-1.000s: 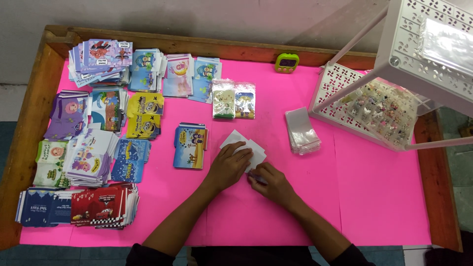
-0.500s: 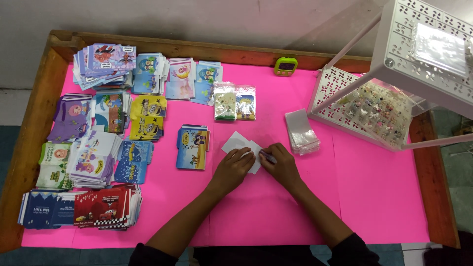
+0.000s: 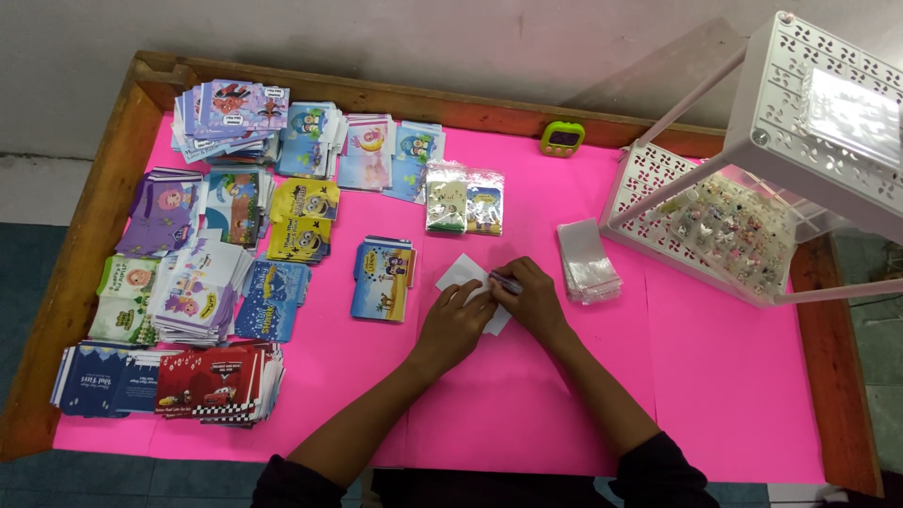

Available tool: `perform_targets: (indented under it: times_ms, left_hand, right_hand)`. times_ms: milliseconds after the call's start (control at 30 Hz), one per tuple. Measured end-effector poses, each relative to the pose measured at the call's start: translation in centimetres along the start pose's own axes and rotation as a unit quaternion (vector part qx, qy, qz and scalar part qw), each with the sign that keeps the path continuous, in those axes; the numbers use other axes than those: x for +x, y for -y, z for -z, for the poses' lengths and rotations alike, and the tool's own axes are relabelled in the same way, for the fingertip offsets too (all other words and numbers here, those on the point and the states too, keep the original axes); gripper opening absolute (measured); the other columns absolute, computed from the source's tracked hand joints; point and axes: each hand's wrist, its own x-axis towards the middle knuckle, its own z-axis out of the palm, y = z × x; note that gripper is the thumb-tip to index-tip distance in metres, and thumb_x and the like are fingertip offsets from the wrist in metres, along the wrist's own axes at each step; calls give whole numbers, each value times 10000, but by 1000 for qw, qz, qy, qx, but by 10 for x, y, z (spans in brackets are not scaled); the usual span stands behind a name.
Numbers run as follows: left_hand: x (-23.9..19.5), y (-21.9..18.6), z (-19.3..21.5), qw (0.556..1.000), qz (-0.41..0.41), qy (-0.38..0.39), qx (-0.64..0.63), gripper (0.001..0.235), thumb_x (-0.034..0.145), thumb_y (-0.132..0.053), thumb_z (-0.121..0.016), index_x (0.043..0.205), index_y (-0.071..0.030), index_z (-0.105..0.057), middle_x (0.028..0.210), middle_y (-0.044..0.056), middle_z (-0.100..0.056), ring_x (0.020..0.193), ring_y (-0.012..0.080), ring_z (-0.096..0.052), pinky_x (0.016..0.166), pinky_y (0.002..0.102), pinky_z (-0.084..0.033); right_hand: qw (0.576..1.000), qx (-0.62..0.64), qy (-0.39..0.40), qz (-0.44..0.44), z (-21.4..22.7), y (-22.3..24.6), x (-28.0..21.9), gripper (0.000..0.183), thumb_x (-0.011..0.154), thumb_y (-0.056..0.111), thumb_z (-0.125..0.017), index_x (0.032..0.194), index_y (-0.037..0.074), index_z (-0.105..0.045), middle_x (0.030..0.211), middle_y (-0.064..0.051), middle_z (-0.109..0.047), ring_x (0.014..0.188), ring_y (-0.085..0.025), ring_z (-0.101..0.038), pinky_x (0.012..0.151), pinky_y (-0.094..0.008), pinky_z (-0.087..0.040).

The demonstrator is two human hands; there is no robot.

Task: Packaging small illustrated cards into decorative paper sleeves

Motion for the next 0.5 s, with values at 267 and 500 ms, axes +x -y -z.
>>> perform_targets:
  times_ms: [267,500]
  left_hand:
    - [-6,3,-13,998,49,-19,24,277,908,-266,-758,1083,-51,-756,1079,131,-755,1243,323,-614,973,450,-503]
    - [-9,4,-16,998,55,0,18,295,951,-305,-699,1103,-58,-755,1097,119,-749,1272,318,-593,1005,457,-474]
  right_hand:
    - [1000,17,3,-18,-1,2,6,158,847,118,-820,923,21,-721,836,-132,-679,794,-317,-745,660,-401,-628]
    - [1000,19,-2,-21,9,-2,-11,165,836,139,-831,908,34,-728,836,-124,-686,794,-313,-747,659,-386,-624]
